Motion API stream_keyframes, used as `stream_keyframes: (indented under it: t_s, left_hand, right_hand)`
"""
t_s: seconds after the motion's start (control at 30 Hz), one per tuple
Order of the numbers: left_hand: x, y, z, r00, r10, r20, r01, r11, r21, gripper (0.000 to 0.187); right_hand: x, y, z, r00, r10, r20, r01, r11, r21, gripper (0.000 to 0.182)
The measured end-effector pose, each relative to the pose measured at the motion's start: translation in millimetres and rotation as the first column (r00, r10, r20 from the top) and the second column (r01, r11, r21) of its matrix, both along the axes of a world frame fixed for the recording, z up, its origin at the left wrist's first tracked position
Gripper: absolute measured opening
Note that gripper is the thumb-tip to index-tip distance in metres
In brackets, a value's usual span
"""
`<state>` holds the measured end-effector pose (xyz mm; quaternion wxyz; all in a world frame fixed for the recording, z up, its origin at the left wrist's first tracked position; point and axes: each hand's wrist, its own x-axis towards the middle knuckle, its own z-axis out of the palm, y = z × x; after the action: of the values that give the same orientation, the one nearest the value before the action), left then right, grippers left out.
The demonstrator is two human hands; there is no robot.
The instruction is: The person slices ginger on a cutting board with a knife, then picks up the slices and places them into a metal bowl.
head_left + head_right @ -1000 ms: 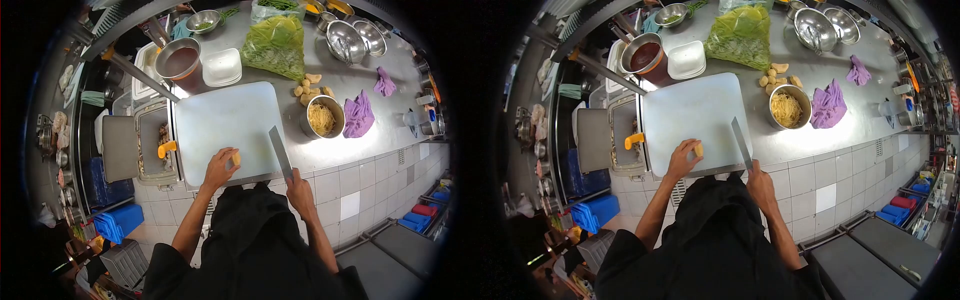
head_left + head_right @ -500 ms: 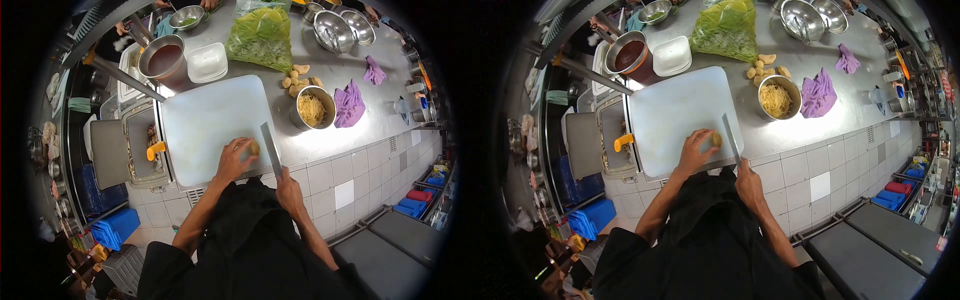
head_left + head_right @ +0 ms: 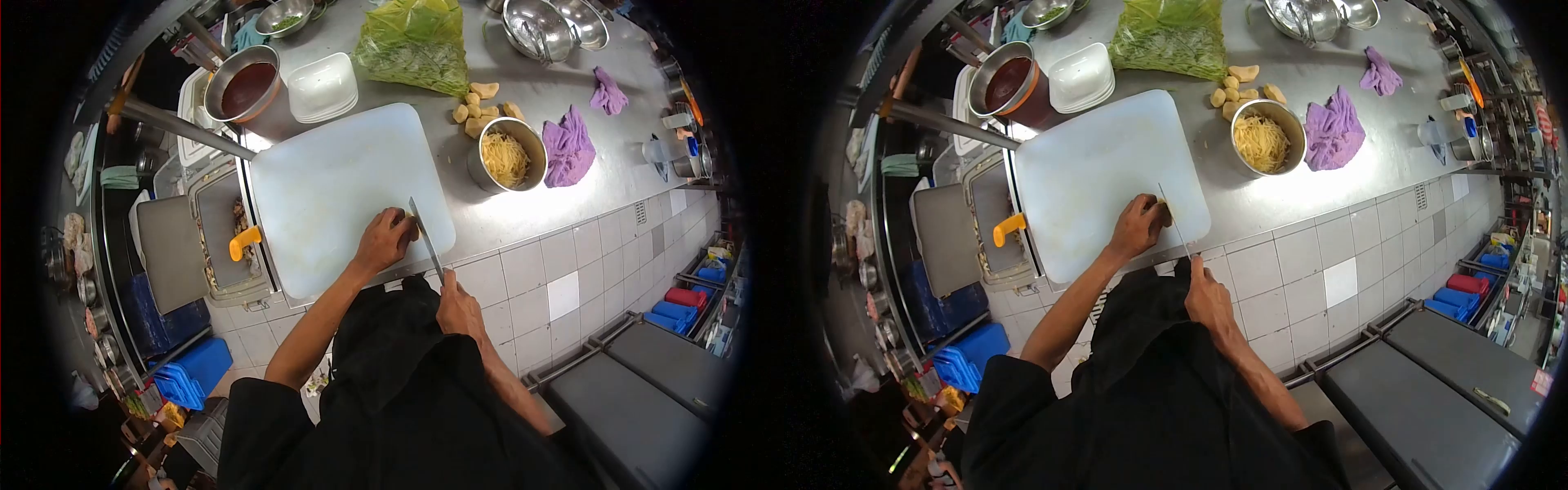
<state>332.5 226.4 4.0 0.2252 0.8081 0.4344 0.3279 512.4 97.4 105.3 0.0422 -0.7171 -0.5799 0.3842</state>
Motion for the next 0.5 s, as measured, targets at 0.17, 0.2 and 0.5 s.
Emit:
stream_keyframes:
  t_s: [0.17,0.2,0.5]
  left_hand:
    - [-2,0,-2,1.0,-0.019,0.019,0.02,0.997,-0.071,0.027]
    - [-3,0,-2,1.0,-0.022,0.021,0.024,0.997,-0.074,0.027]
    - [-4,-1,-5,0.999,-0.03,0.044,0.032,0.999,-0.042,0.022]
  right_hand:
    - [-1,-4,16,1.0,-0.015,0.023,0.017,0.996,-0.089,0.045]
    - [-2,-3,19,1.0,-0.01,0.027,0.012,0.995,-0.097,0.045]
    - [-6,12,-4,0.996,-0.014,-0.093,0.016,1.0,0.021,0.022]
